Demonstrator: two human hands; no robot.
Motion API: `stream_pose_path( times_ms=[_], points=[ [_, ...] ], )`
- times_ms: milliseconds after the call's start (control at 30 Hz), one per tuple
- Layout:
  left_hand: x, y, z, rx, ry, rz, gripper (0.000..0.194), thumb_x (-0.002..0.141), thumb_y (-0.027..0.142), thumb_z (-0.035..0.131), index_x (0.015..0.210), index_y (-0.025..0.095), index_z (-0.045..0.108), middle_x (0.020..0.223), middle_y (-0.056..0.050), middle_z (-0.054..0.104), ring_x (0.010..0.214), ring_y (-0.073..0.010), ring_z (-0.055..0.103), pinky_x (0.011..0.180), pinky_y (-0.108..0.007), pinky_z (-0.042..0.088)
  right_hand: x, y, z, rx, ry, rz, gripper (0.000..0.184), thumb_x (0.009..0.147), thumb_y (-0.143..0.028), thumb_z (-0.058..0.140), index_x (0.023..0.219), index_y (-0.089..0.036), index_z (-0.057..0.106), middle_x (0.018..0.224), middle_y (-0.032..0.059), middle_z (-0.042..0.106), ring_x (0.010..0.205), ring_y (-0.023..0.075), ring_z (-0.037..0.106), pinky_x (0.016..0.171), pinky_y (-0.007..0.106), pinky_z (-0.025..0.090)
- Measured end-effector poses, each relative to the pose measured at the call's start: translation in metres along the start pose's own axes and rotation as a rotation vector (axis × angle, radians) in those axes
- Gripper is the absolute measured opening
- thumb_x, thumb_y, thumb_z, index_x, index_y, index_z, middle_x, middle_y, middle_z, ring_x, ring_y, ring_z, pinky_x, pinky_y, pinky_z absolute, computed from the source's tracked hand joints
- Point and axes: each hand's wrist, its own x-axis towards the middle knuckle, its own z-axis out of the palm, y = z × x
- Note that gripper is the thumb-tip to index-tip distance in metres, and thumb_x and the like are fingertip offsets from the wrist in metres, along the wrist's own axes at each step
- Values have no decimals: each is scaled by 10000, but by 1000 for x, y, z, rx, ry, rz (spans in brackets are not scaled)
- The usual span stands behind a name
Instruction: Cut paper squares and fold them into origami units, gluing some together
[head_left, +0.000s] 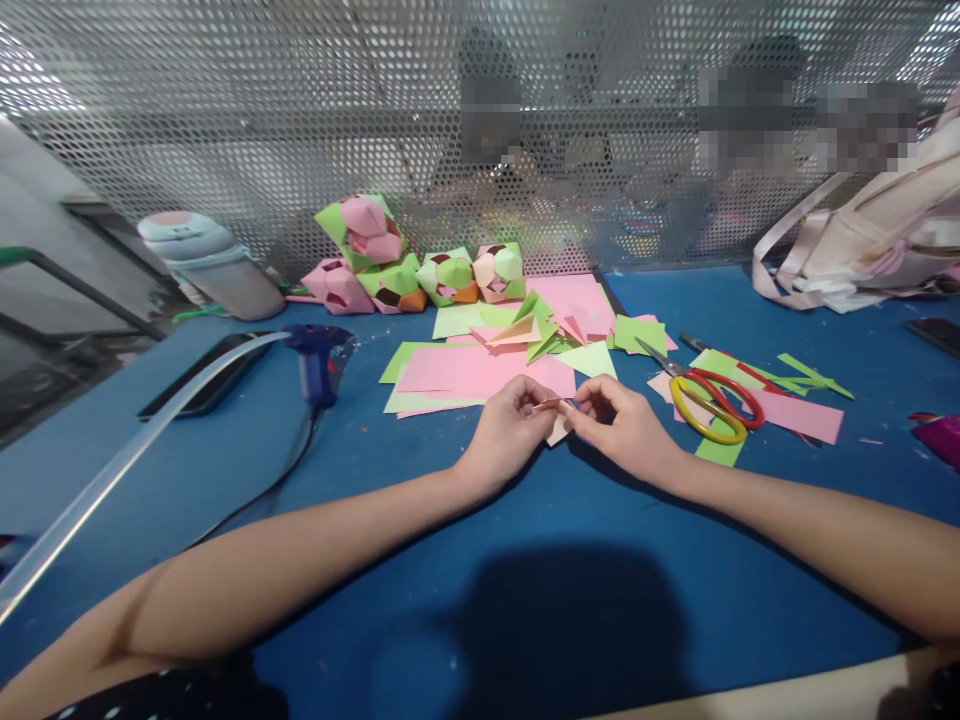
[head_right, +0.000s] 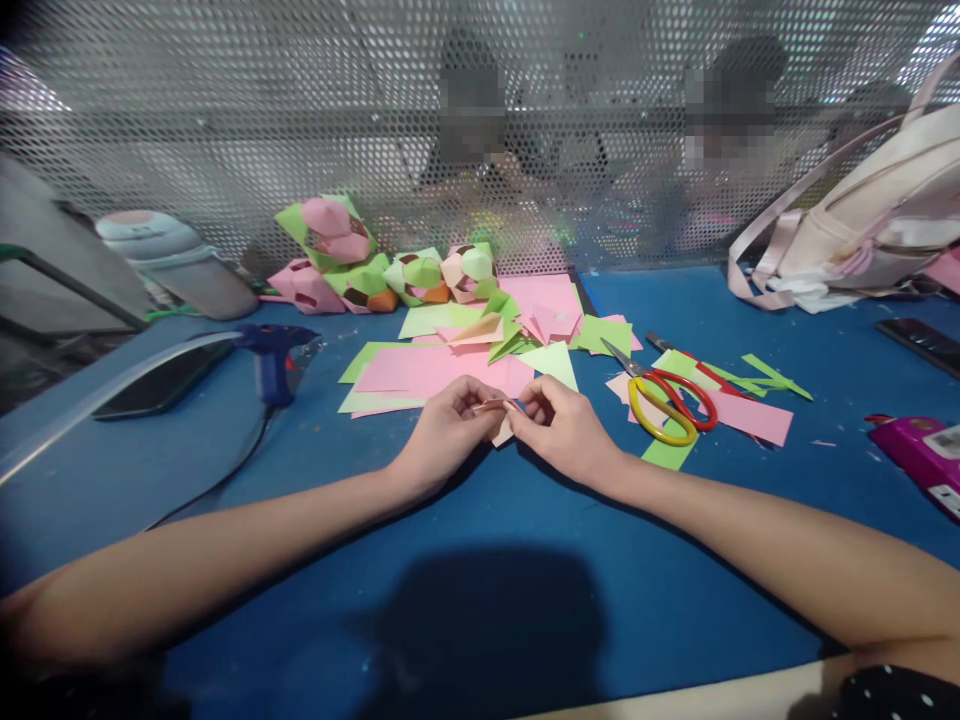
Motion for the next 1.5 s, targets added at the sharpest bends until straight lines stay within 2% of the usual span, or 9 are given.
stream_pose_path(
  times_ms=[67,133,267,533,800,933,1167,1367,1500],
  points=[
    [-2,1,1,-27,-16,-7,153,740,163,650,758,162,498,761,16,586,613,-84,514,562,-217,421,0,-1,1,-18,-23,-35,89,850,-267,603,891,-188,596,769,-7,598,681,116,537,625,244,435],
    [-3,3,2,-38,-30,-16,173,751,187,650,754,168,478,741,24,579,571,-78,504,532,-216,415,-1,0,2,-52,-33,-72,84,875,-253,572,863,-184,619,774,2,613,703,122,551,648,251,434],
    [-5,5,4,-49,-54,-39,204,759,230,665,757,172,470,670,42,557,537,-73,490,510,-204,399,-1,1,1,-102,9,-120,120,875,-218,569,782,-170,627,729,6,608,678,126,551,637,259,419],
    [-7,5,2,8,-92,-106,193,802,314,643,806,172,513,593,42,560,569,-95,516,540,-201,384,-3,2,-2,-99,45,-155,125,862,-182,573,743,-168,605,709,-3,588,656,115,544,631,251,416],
    [-4,2,0,74,-16,-56,155,770,279,648,763,159,551,617,50,527,562,-81,479,522,-193,372,-2,-3,-1,-54,12,-76,95,862,-263,607,822,-177,614,736,-10,616,652,107,545,611,232,429],
    [0,-1,-2,112,-10,-4,78,789,236,595,793,159,584,649,39,553,584,-88,490,549,-204,386,-1,-2,-2,-63,45,-70,131,863,-265,613,763,-180,617,717,-13,621,657,109,558,622,237,429],
    [0,0,-2,124,-15,4,113,787,251,603,819,150,642,737,-1,625,662,-112,532,616,-228,415,0,1,-5,-70,64,-24,178,858,-318,624,742,-183,623,702,-9,631,648,122,567,610,252,429],
    [-1,3,-2,110,-51,-35,66,762,228,582,771,163,581,617,38,558,550,-97,500,523,-210,374,1,5,-5,-26,60,20,172,857,-310,597,740,-184,599,691,-10,611,645,127,556,607,258,436],
    [-1,0,-3,190,-55,-2,26,734,186,561,745,163,567,597,51,500,546,-87,442,523,-206,339,2,2,-4,20,-16,29,133,859,-292,582,792,-182,612,711,-11,623,649,121,563,603,247,439]
  ],
)
